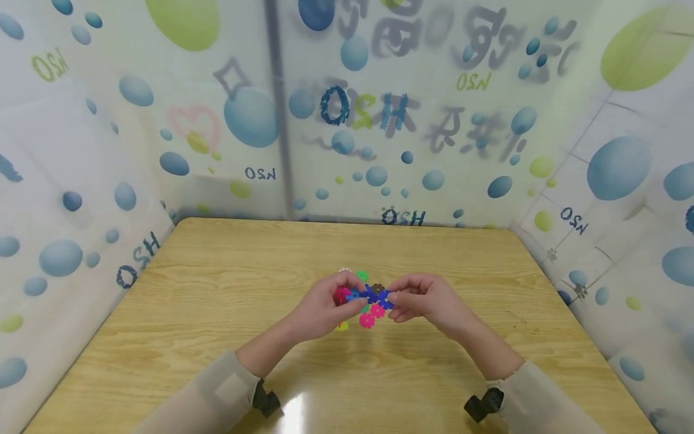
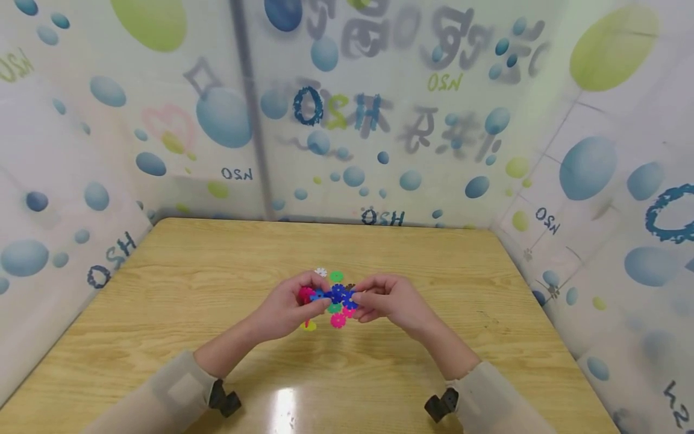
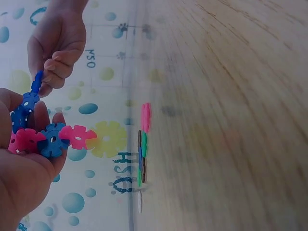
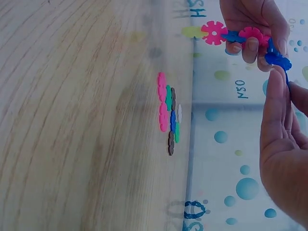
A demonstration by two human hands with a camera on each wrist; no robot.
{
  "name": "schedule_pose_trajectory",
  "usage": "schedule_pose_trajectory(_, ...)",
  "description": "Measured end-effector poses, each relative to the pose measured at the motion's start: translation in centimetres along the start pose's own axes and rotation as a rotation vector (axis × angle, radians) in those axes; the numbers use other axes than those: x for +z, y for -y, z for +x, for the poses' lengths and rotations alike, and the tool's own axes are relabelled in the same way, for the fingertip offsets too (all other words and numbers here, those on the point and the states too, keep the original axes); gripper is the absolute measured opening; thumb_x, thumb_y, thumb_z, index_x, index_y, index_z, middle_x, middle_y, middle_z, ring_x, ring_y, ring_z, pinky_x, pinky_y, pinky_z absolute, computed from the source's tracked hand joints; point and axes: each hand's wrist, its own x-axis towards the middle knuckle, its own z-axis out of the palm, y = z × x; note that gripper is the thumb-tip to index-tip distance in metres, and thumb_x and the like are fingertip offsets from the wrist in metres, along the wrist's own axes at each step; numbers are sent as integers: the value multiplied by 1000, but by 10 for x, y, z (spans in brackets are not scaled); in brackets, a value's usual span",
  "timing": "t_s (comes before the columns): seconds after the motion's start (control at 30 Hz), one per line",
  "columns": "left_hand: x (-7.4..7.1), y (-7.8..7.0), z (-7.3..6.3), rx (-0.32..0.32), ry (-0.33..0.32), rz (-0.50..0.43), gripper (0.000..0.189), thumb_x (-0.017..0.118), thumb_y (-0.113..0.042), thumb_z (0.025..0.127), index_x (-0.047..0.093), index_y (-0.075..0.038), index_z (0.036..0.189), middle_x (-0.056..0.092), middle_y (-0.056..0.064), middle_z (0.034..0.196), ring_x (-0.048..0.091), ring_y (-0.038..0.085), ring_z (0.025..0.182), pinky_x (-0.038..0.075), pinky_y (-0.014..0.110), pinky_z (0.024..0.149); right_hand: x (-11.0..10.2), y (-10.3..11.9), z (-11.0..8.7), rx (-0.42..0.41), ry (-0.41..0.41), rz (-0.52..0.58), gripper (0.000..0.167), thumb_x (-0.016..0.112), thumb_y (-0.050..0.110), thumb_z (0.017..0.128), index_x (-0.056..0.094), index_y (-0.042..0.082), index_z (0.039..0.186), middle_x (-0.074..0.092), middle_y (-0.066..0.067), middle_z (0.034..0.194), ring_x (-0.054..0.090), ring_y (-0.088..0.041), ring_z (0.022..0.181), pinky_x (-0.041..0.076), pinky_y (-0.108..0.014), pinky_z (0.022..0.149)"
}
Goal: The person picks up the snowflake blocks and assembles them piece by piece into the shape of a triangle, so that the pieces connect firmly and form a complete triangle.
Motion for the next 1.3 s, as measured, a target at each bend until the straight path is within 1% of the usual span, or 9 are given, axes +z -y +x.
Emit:
schedule_pose_trajectory(0.17,0,-1,-1,-7,6,16,17,72,-21,107,67,-14,122,57,-1,83,46,11,61,41,23,54,2,0,1,26,-10,15,35,72,22,108,68,-6,129,81,-7,98,82,-23,90,68,-38,87)
schedule_pose_trajectory(0.37,0,0,-1,-4,8,30,17,71,-22,108,67,-14,122,57,-1,84,45,11,62,42,23,55,7,4,0,40,-4,47,37,72,20,108,65,-10,129,80,-6,97,81,-18,87,68,-34,85)
schedule_pose_trajectory(0.63,0,-1,-1,8,-1,26,16,70,-19,108,65,-12,121,53,-1,83,42,11,61,37,22,55,13,8,1,72,9,83,37,72,16,108,68,-10,134,82,-5,99,82,-16,86,68,-34,84)
schedule_pose_trajectory(0.7,0,0,0,4,-5,33,17,72,-18,107,65,-13,121,54,0,85,43,11,62,39,22,56,14,8,2,72,11,88,37,72,16,107,68,-10,134,81,-5,99,81,-16,85,68,-34,84)
schedule_pose_trajectory(0.8,0,0,0,-8,-2,31,19,76,-17,104,66,-14,120,58,2,95,48,12,67,43,22,59,15,8,1,66,15,88,37,71,16,108,67,-10,134,81,-5,100,81,-15,84,68,-33,83)
schedule_pose_trajectory(0.9,0,1,0,-10,3,25,19,77,-15,102,66,-13,118,60,5,102,50,12,68,45,22,60,17,8,1,63,20,89,37,71,15,108,67,-10,134,80,-7,102,80,-15,84,68,-33,82)
schedule_pose_trajectory(1.03,1,3,1,5,8,14,16,75,-12,103,65,-11,116,59,6,100,49,12,67,44,22,59,18,8,2,58,25,95,35,71,14,107,68,-10,132,80,-9,104,80,-15,84,68,-33,82)
schedule_pose_trajectory(1.13,2,4,2,11,3,20,15,74,-11,103,65,-10,114,59,6,99,49,11,67,44,21,59,19,7,3,65,16,110,32,71,12,107,70,-9,131,81,-8,104,80,-15,83,68,-33,82)
schedule_pose_trajectory(1.3,4,5,3,21,-5,23,14,74,-10,103,65,-8,112,57,6,100,48,11,68,43,21,60,21,8,4,61,10,123,32,71,11,107,69,-10,131,80,-5,103,80,-13,82,68,-32,82)
